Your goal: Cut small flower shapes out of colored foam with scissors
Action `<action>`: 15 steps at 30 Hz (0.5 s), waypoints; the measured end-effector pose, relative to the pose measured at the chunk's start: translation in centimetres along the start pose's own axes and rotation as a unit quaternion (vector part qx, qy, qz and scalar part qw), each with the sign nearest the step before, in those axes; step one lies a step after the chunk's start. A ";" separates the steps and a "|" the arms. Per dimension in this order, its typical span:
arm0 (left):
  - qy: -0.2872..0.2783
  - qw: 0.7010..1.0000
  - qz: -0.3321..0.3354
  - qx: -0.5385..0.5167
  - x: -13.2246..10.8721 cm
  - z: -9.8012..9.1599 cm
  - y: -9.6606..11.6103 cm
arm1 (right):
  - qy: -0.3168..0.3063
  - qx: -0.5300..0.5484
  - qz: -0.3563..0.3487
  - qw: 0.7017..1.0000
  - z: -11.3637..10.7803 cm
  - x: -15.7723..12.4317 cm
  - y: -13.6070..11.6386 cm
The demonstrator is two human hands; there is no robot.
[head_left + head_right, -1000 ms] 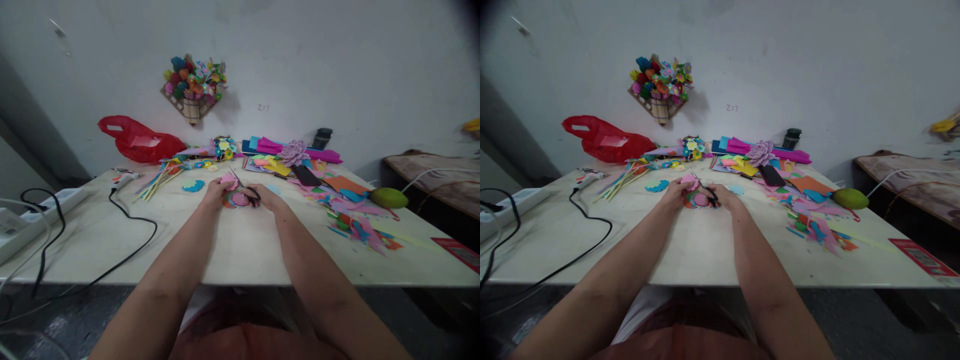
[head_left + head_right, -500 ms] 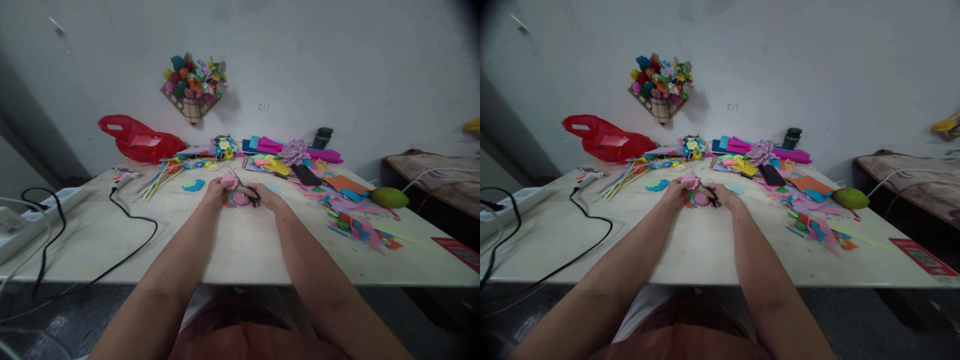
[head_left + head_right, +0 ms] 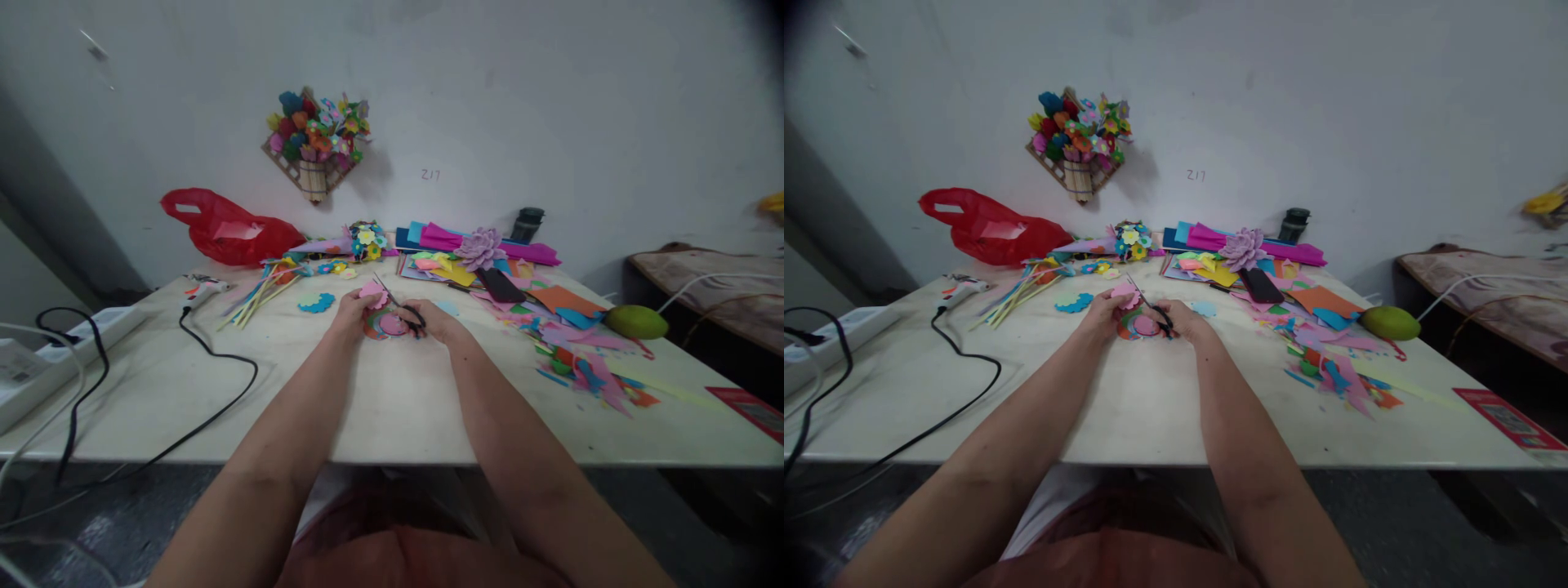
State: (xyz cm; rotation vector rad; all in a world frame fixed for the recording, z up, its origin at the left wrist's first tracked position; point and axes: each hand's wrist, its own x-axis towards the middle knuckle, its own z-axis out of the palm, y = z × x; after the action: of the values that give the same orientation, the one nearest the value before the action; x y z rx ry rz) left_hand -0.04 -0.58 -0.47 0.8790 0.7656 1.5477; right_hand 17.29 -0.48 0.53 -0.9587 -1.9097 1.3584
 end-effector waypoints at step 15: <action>0.027 0.999 -0.010 -0.024 0.1 0.2 0.2 | -0.010 -0.014 0.019 1.000 0.1 -0.3 -0.5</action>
State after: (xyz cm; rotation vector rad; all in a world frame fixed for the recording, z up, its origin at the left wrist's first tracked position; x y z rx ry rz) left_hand 0.02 -0.54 -0.25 0.7951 0.7708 1.5706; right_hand 17.30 -0.89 0.98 -1.0030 -1.9390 1.3721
